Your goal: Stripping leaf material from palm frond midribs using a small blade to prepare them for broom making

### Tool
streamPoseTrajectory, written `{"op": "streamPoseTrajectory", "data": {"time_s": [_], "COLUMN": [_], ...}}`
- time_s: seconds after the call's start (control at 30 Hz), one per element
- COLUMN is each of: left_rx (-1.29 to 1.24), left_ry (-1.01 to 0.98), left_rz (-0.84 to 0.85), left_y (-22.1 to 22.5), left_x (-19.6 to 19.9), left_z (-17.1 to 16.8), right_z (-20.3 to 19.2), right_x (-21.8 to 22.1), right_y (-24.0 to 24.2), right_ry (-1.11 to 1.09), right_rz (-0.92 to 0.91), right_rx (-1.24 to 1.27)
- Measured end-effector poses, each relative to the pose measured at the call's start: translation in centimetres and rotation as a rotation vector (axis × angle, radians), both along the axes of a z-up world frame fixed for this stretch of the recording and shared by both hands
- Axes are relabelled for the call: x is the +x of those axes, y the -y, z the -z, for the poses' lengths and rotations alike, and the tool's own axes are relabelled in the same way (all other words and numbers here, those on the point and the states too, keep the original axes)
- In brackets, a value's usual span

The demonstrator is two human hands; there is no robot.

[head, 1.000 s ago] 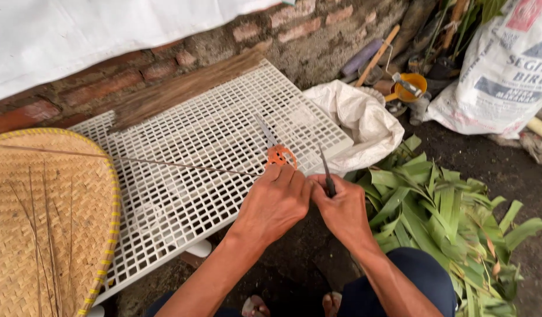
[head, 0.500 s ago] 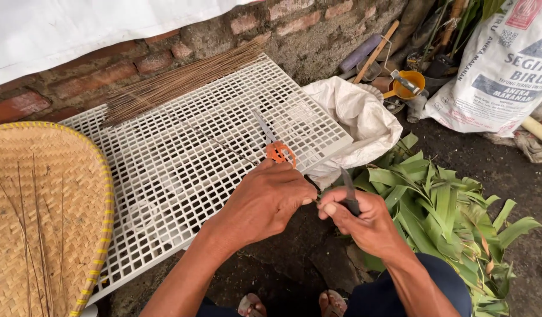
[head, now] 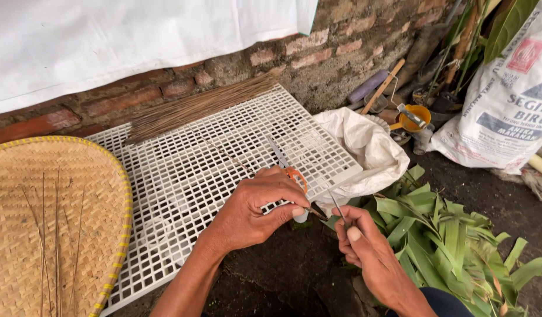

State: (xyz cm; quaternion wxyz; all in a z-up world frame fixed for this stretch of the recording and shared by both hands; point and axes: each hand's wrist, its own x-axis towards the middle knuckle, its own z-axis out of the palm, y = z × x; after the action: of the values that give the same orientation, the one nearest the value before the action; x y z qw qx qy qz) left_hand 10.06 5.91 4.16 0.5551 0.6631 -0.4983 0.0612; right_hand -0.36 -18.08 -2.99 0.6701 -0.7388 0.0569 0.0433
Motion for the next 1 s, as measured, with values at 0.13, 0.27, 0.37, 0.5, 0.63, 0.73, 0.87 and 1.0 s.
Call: {"op": "streamPoseTrajectory", "data": {"time_s": [0.13, 0.27, 0.37, 0.5, 0.63, 0.73, 0.87, 1.0], "left_rx": [-0.022, -0.005, 0.014, 0.049, 0.051, 0.047, 0.065, 0.083], "left_ry": [0.065, 0.066, 0.096, 0.1, 0.125, 0.125, 0.105, 0.075], "left_rz": [0.014, -0.024, -0.057, -0.043, -0.067, -0.057, -0.068, -0.104], "left_y": [0.1, 0.2, 0.4, 0.4, 0.4, 0.3, 0.1, 0.3], "left_x": [0.2, 0.2, 0.3, 0.5, 0.8, 1.1, 1.1, 1.0], "left_z": [-0.1, 0.1, 0.3, 1.1, 1.8, 2.3, 2.2, 1.6], "right_z": [-2.1, -4.7, -2.5, 1.4, 2.0, 1.5, 2.3, 2.4], "right_x": [0.5, 1.7, 2.4, 2.6, 2.8, 2.7, 2.8, 2.6], "right_y": [-1.3, -3.3, -3.6, -2.9, -2.9, -3.2, -3.6, -4.3], "right_ry": [0.157, 0.424, 0.54, 0.541, 0.496, 0.522, 0.541, 0.667], "right_rz": [0.001, -0.056, 0.011, 0.083, 0.139, 0.104, 0.125, 0.106], "right_rx": [0.076, 0.075, 0.124, 0.132, 0.177, 0.101, 0.064, 0.036]}}
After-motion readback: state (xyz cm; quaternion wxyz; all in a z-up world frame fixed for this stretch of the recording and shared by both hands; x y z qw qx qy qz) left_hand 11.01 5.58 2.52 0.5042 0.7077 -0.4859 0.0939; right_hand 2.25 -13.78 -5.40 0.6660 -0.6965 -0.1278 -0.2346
